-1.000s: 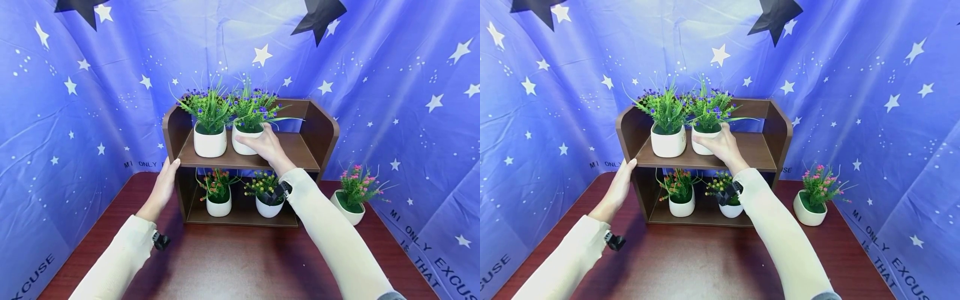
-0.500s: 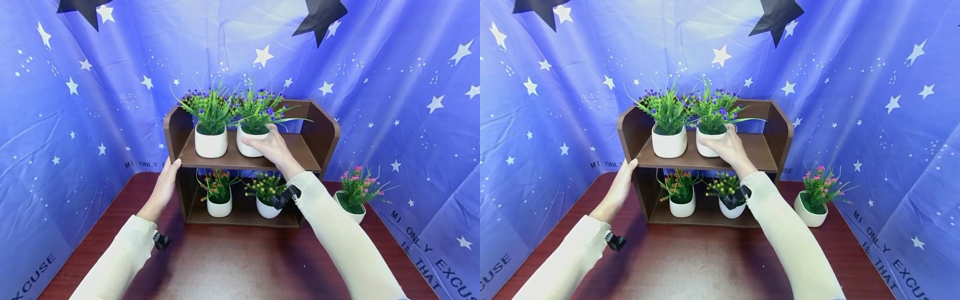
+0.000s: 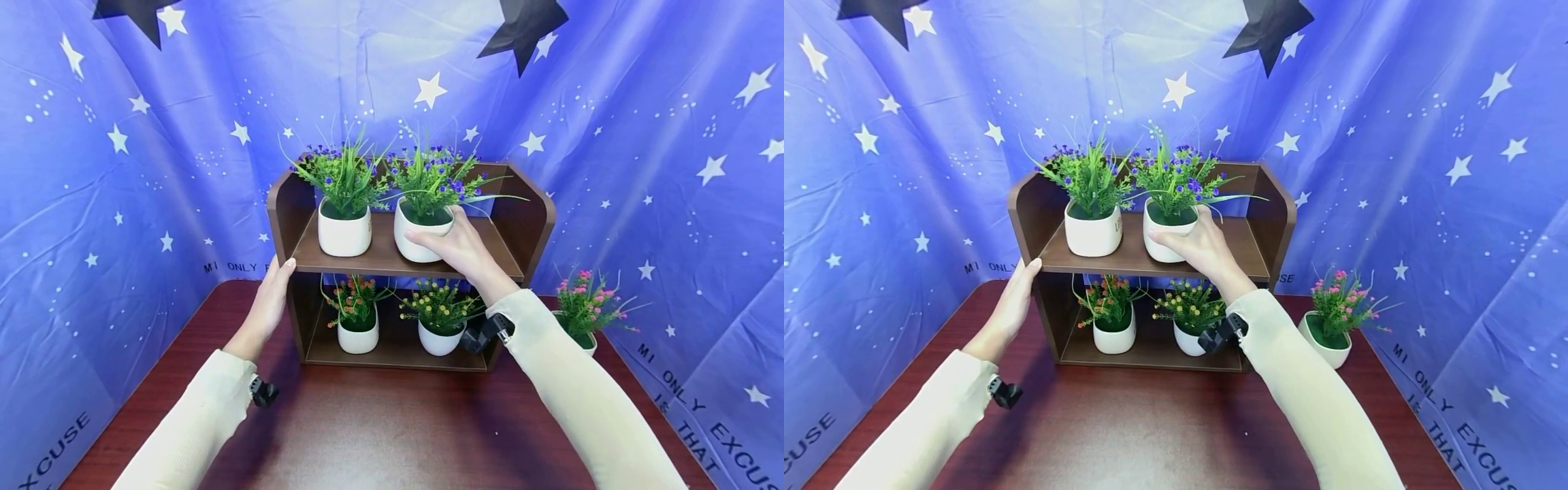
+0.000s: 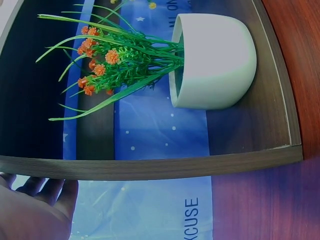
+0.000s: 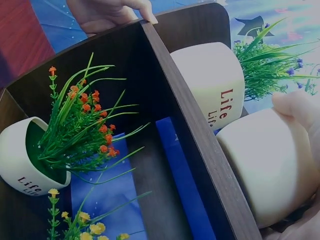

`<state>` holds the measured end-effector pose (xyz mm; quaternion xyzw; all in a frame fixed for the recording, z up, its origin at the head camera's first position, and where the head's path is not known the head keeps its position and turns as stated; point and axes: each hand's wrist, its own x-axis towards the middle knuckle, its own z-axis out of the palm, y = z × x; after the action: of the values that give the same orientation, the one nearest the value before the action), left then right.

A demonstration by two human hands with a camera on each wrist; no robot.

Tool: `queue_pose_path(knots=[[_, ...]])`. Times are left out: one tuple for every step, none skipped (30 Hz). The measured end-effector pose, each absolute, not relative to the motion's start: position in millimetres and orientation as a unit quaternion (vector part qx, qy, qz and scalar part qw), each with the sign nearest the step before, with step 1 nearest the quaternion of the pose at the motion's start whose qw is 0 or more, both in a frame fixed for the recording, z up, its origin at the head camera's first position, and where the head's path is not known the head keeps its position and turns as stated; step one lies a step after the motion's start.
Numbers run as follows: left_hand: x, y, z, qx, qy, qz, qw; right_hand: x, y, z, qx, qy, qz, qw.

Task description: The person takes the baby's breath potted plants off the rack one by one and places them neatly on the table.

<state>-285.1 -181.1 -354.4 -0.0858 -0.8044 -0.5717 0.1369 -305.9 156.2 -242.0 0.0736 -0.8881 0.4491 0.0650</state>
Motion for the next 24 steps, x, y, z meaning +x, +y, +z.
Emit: queue_pose_path(knots=[[-285, -181, -355, -0.085, -0.804, -0.572, 0.137, -305, 158, -242, 0.073, -0.889, 0.448, 0.064], [-285, -181, -355, -0.084, -0.804, -0.573, 0.136, -304, 159, -242, 0.074, -0.89, 0.445, 0.064], [-286, -182, -355, -0.084, -0.803, -0.573, 0.136, -302, 160, -242, 0.073, -0.891, 0.444, 0.062], [-286, -182, -355, -0.084, -0.803, -0.574, 0.136, -301, 161, -242, 0.074, -0.892, 0.442, 0.061], [-286, -182, -355, -0.084, -0.802, -0.575, 0.136, -300, 163, -243, 0.074, -0.892, 0.441, 0.06], [-286, -182, -356, -0.084, -0.801, -0.577, 0.136, -299, 164, -243, 0.074, -0.894, 0.438, 0.059], [-286, -182, -356, -0.085, -0.801, -0.577, 0.136, -297, 165, -243, 0.073, -0.895, 0.436, 0.057], [-286, -182, -356, -0.086, -0.801, -0.577, 0.137, -296, 166, -243, 0.074, -0.896, 0.433, 0.058], [-286, -182, -355, -0.087, -0.801, -0.577, 0.137, -295, 168, -243, 0.076, -0.898, 0.43, 0.059], [-286, -182, -355, -0.088, -0.801, -0.577, 0.137, -293, 169, -244, 0.078, -0.899, 0.428, 0.059], [-286, -181, -355, -0.088, -0.801, -0.576, 0.137, -292, 170, -244, 0.079, -0.9, 0.425, 0.059], [-286, -181, -355, -0.088, -0.801, -0.576, 0.137, -290, 171, -244, 0.08, -0.901, 0.422, 0.06], [-286, -181, -355, -0.089, -0.801, -0.576, 0.137, -289, 172, -244, 0.083, -0.901, 0.422, 0.059], [-286, -181, -355, -0.089, -0.801, -0.576, 0.136, -287, 173, -244, 0.085, -0.901, 0.422, 0.06], [-286, -181, -354, -0.089, -0.801, -0.577, 0.136, -285, 174, -244, 0.086, -0.901, 0.422, 0.059], [-286, -181, -354, -0.088, -0.8, -0.577, 0.136, -284, 175, -244, 0.087, -0.9, 0.423, 0.058], [-286, -181, -354, -0.089, -0.8, -0.578, 0.136, -282, 177, -244, 0.087, -0.901, 0.422, 0.058], [-286, -181, -354, -0.088, -0.8, -0.578, 0.135, -280, 178, -244, 0.087, -0.901, 0.421, 0.057], [-285, -180, -354, -0.088, -0.8, -0.578, 0.135, -278, 179, -245, 0.087, -0.902, 0.419, 0.056], [-285, -180, -354, -0.087, -0.801, -0.577, 0.134, -276, 180, -245, 0.085, -0.904, 0.416, 0.055], [-285, -180, -354, -0.085, -0.802, -0.576, 0.134, -275, 182, -245, 0.084, -0.906, 0.412, 0.054], [-285, -180, -354, -0.084, -0.803, -0.575, 0.133, -273, 183, -245, 0.084, -0.907, 0.409, 0.053], [-285, -180, -354, -0.083, -0.803, -0.575, 0.133, -271, 184, -245, 0.084, -0.908, 0.406, 0.052], [-285, -180, -354, -0.082, -0.804, -0.574, 0.132, -270, 186, -245, 0.084, -0.91, 0.404, 0.053]])
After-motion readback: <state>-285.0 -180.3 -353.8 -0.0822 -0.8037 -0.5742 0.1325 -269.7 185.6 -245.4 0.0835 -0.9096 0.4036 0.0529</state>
